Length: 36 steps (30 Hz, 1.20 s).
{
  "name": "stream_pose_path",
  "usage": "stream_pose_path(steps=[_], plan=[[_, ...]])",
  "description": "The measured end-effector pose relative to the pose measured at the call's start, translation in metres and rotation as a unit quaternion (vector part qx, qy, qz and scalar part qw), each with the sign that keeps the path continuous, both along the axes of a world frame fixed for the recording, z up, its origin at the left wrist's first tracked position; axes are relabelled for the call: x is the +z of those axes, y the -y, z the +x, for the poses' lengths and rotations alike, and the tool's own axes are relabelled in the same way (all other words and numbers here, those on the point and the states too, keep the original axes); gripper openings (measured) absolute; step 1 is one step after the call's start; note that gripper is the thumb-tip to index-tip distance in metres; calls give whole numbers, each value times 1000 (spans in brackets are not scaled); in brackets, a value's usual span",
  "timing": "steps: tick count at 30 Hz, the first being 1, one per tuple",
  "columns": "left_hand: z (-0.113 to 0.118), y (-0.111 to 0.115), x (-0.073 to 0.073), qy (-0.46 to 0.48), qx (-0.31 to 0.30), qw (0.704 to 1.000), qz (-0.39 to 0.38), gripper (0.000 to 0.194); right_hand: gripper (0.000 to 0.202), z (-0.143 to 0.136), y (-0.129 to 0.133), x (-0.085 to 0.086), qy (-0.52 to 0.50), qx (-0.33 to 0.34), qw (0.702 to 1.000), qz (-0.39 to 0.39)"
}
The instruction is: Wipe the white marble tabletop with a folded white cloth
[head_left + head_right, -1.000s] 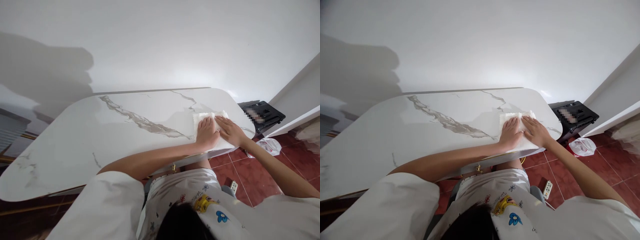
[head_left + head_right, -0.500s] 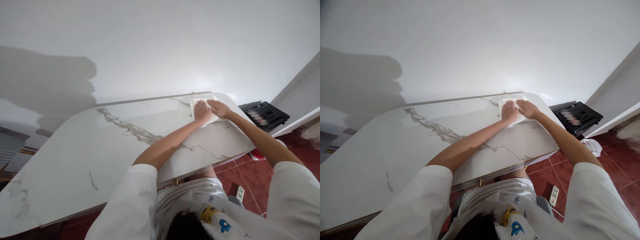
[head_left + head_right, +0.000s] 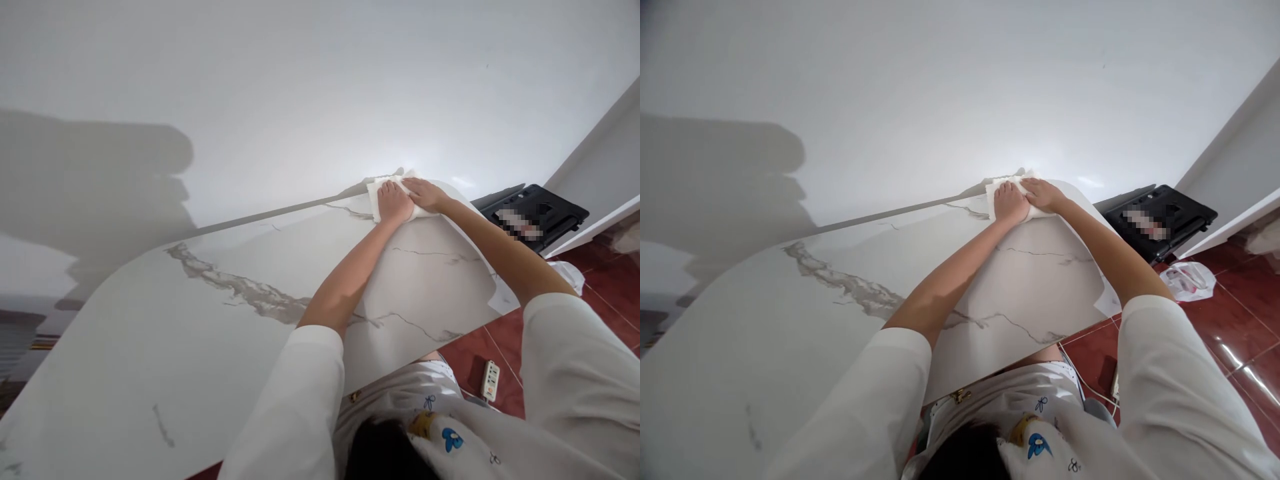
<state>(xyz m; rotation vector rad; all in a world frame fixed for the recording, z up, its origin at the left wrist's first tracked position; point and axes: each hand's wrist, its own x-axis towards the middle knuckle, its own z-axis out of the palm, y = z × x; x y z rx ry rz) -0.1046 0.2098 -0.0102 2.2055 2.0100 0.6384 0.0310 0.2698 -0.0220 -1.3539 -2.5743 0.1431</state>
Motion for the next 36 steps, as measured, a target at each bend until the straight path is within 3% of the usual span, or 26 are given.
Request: stream_pose_path(steps=[5, 10, 17, 23, 31, 36], plan=[[14, -5, -4, -46, -37, 998, 8, 54, 64, 17, 12, -1, 12, -25, 1000, 12], [22, 19, -2, -86, -56, 995, 1, 54, 63, 27, 44, 1, 26, -40, 999, 11], [31, 72, 2, -97, -92, 991, 0, 55, 59, 47, 98, -6, 15, -44, 998, 44], [30, 132, 7, -60, -111, 992, -12, 56, 59, 51, 160, 0, 38, -43, 997, 44], [34, 216, 23, 34, -131, 979, -150, 62, 58, 71, 245, 3, 28, 27, 998, 44], [56, 235, 20, 92, -143, 971, -168, 65, 58, 102, 263, 4, 17, 44, 998, 44]])
